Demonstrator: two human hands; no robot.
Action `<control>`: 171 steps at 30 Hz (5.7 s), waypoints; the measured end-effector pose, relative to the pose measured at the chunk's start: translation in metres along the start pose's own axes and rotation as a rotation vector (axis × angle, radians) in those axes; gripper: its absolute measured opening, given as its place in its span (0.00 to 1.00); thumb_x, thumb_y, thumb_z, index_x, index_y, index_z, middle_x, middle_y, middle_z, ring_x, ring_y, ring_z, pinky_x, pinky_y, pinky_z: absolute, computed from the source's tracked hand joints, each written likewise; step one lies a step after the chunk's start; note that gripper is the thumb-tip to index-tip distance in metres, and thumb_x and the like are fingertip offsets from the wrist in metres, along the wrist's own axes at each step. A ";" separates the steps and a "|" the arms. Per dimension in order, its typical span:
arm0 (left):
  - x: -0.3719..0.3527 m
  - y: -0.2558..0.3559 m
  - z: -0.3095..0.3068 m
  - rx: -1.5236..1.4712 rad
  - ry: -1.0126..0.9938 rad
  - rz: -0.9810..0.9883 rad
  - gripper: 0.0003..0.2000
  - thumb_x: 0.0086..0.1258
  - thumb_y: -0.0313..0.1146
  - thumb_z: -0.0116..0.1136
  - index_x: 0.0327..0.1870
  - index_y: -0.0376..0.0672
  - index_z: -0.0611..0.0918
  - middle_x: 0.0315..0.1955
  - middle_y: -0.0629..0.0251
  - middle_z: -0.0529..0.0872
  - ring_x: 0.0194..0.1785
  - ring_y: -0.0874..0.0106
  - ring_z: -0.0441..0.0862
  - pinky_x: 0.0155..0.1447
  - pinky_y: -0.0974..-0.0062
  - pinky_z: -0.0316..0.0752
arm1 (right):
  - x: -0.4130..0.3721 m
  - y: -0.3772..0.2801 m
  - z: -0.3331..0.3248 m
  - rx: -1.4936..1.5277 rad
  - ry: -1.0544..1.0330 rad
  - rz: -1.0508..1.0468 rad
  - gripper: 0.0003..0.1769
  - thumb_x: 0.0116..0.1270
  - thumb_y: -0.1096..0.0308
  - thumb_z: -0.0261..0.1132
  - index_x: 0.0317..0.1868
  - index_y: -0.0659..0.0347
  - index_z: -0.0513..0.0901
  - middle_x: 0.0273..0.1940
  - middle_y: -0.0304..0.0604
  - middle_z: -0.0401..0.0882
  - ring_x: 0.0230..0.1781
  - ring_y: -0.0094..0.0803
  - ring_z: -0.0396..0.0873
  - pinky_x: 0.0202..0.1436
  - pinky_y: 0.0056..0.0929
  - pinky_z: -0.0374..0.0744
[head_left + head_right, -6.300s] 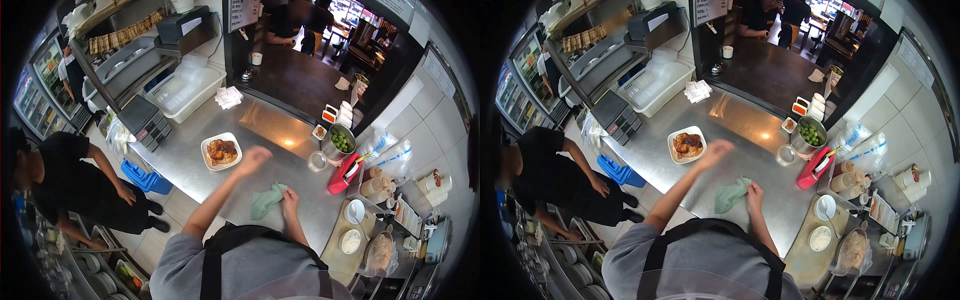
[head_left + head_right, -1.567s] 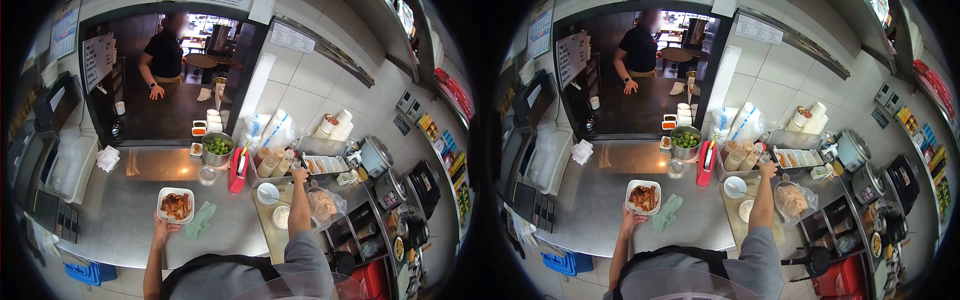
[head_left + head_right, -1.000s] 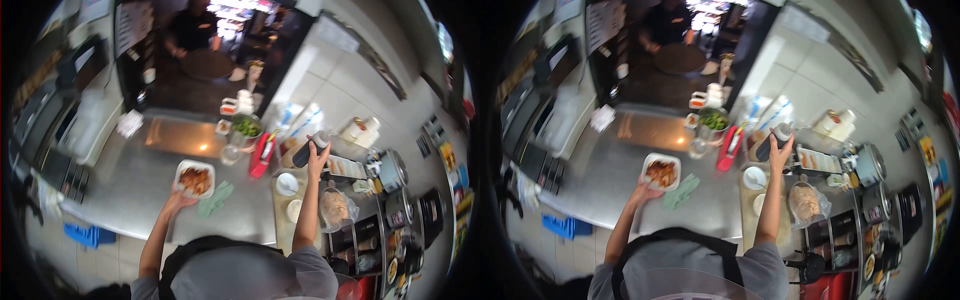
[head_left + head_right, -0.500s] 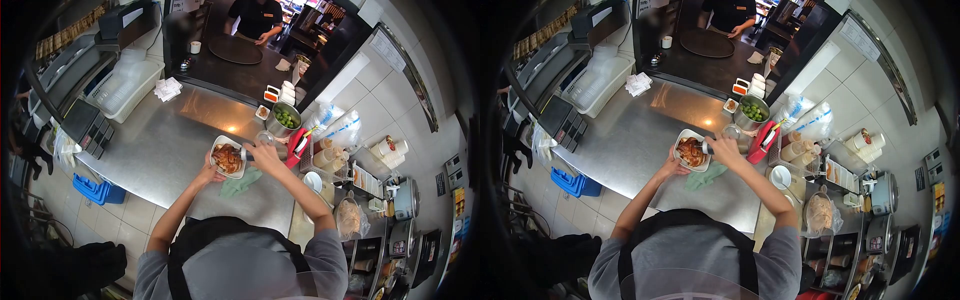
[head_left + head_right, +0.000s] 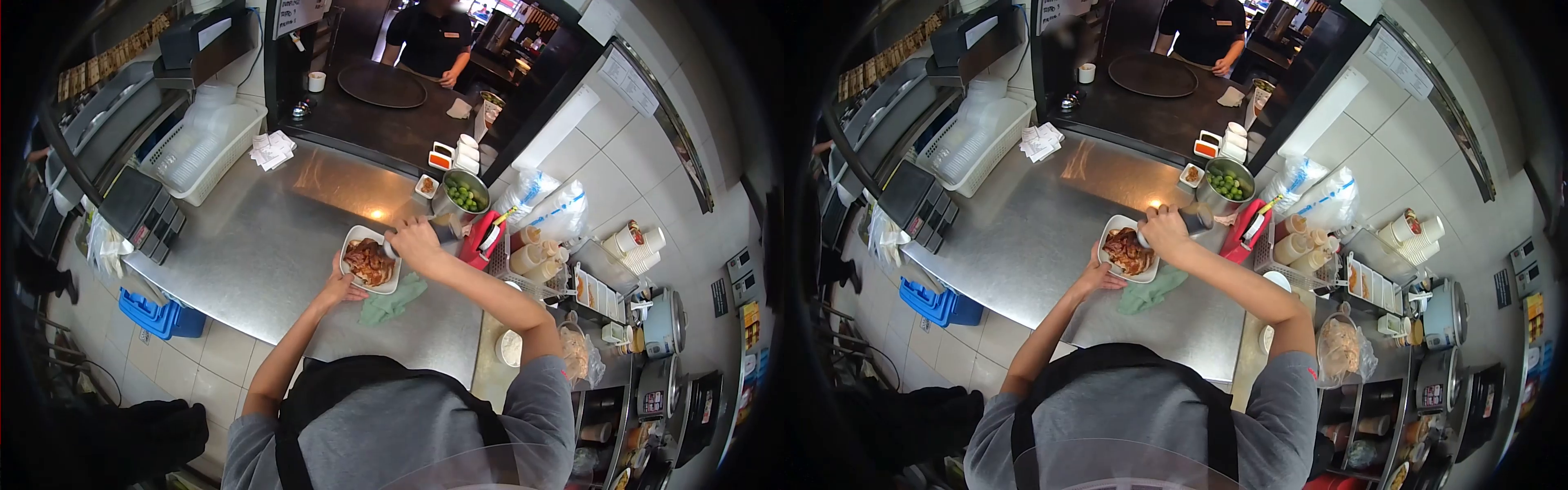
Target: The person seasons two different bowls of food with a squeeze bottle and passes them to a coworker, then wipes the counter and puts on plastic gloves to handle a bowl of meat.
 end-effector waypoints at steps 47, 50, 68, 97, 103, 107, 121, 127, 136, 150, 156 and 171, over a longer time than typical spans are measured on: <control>0.011 -0.004 -0.045 0.068 0.092 -0.062 0.16 0.66 0.23 0.41 0.51 0.39 0.52 0.30 0.43 0.79 0.27 0.59 0.84 0.30 0.66 0.83 | -0.033 0.025 0.037 0.179 -0.185 0.179 0.10 0.58 0.68 0.57 0.38 0.53 0.83 0.38 0.46 0.79 0.36 0.42 0.81 0.40 0.40 0.76; 0.003 -0.007 -0.035 0.047 0.073 -0.068 0.16 0.66 0.24 0.40 0.51 0.41 0.51 0.34 0.43 0.79 0.30 0.60 0.84 0.33 0.68 0.83 | -0.044 0.010 0.033 0.190 -0.203 0.112 0.11 0.57 0.69 0.57 0.38 0.53 0.83 0.37 0.45 0.78 0.35 0.42 0.81 0.37 0.39 0.77; 0.014 0.017 -0.014 -0.064 0.015 0.014 0.26 0.66 0.23 0.33 0.66 0.45 0.47 0.40 0.44 0.78 0.30 0.61 0.84 0.32 0.69 0.83 | -0.100 0.017 0.104 1.695 0.180 0.604 0.32 0.47 0.71 0.74 0.54 0.64 0.74 0.45 0.36 0.77 0.46 0.21 0.72 0.52 0.23 0.72; 0.372 0.184 -0.123 -0.159 0.041 0.264 0.18 0.72 0.32 0.42 0.61 0.49 0.58 0.42 0.53 0.81 0.41 0.61 0.83 0.39 0.69 0.81 | -0.357 0.100 -0.044 0.894 1.200 1.501 0.36 0.38 0.70 0.77 0.52 0.64 0.75 0.47 0.42 0.77 0.49 0.29 0.73 0.56 0.28 0.69; 0.266 0.165 -0.114 -0.019 0.093 0.172 0.16 0.71 0.38 0.46 0.57 0.51 0.62 0.44 0.51 0.80 0.44 0.62 0.81 0.43 0.65 0.79 | -0.376 0.157 -0.066 0.539 1.081 1.519 0.37 0.39 0.65 0.77 0.54 0.60 0.74 0.47 0.46 0.75 0.47 0.36 0.72 0.54 0.32 0.69; 0.169 0.144 -0.123 0.069 0.042 0.161 0.17 0.71 0.37 0.46 0.59 0.52 0.64 0.44 0.53 0.80 0.46 0.63 0.81 0.45 0.66 0.77 | -0.379 0.211 -0.061 0.431 1.011 1.382 0.36 0.41 0.64 0.76 0.53 0.63 0.73 0.45 0.49 0.78 0.45 0.41 0.75 0.52 0.34 0.72; -0.015 0.076 -0.209 0.718 0.772 0.731 0.14 0.65 0.20 0.46 0.52 0.37 0.71 0.26 0.67 0.76 0.29 0.77 0.75 0.37 0.79 0.72 | -0.365 0.275 0.040 0.334 0.687 1.411 0.37 0.39 0.69 0.73 0.55 0.60 0.70 0.48 0.54 0.76 0.49 0.53 0.71 0.56 0.42 0.67; -0.014 0.074 -0.210 0.712 0.801 0.735 0.11 0.65 0.20 0.47 0.48 0.37 0.72 0.25 0.67 0.76 0.27 0.78 0.74 0.33 0.81 0.70 | -0.398 0.284 0.077 0.235 0.801 1.471 0.40 0.32 0.69 0.77 0.52 0.62 0.71 0.42 0.51 0.71 0.45 0.49 0.71 0.50 0.39 0.71; -0.016 0.077 -0.207 0.727 0.826 0.735 0.10 0.64 0.22 0.49 0.46 0.37 0.75 0.24 0.68 0.76 0.25 0.79 0.73 0.31 0.80 0.70 | -0.447 0.272 0.165 0.533 0.574 1.786 0.38 0.34 0.69 0.77 0.48 0.56 0.67 0.49 0.51 0.75 0.52 0.49 0.71 0.53 0.40 0.70; -0.010 0.072 -0.214 0.637 0.829 0.694 0.08 0.63 0.23 0.52 0.43 0.36 0.75 0.25 0.65 0.78 0.25 0.78 0.74 0.30 0.80 0.71 | -0.229 0.406 -0.048 0.130 0.574 1.224 0.41 0.48 0.83 0.55 0.66 0.52 0.60 0.72 0.47 0.34 0.35 0.50 0.79 0.31 0.40 0.77; -0.010 0.068 -0.219 0.667 0.836 0.698 0.05 0.63 0.24 0.53 0.39 0.36 0.77 0.26 0.64 0.79 0.25 0.77 0.75 0.30 0.79 0.72 | -0.110 0.483 -0.123 0.076 0.517 1.150 0.43 0.47 0.81 0.55 0.65 0.34 0.63 0.72 0.53 0.27 0.34 0.51 0.81 0.32 0.39 0.79; -0.017 0.102 -0.150 0.246 0.703 0.718 0.27 0.63 0.29 0.57 0.62 0.43 0.60 0.49 0.57 0.73 0.49 0.70 0.73 0.52 0.75 0.68 | -0.048 0.398 -0.130 0.358 1.385 0.875 0.31 0.57 0.79 0.46 0.64 0.74 0.57 0.61 0.62 0.63 0.63 0.51 0.62 0.66 0.36 0.60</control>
Point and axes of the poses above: each hand's wrist, its own x-axis towards the middle knuckle, its own z-axis out of the palm, y = z × x, the point moved 8 cm from there along x, towards the middle knuckle
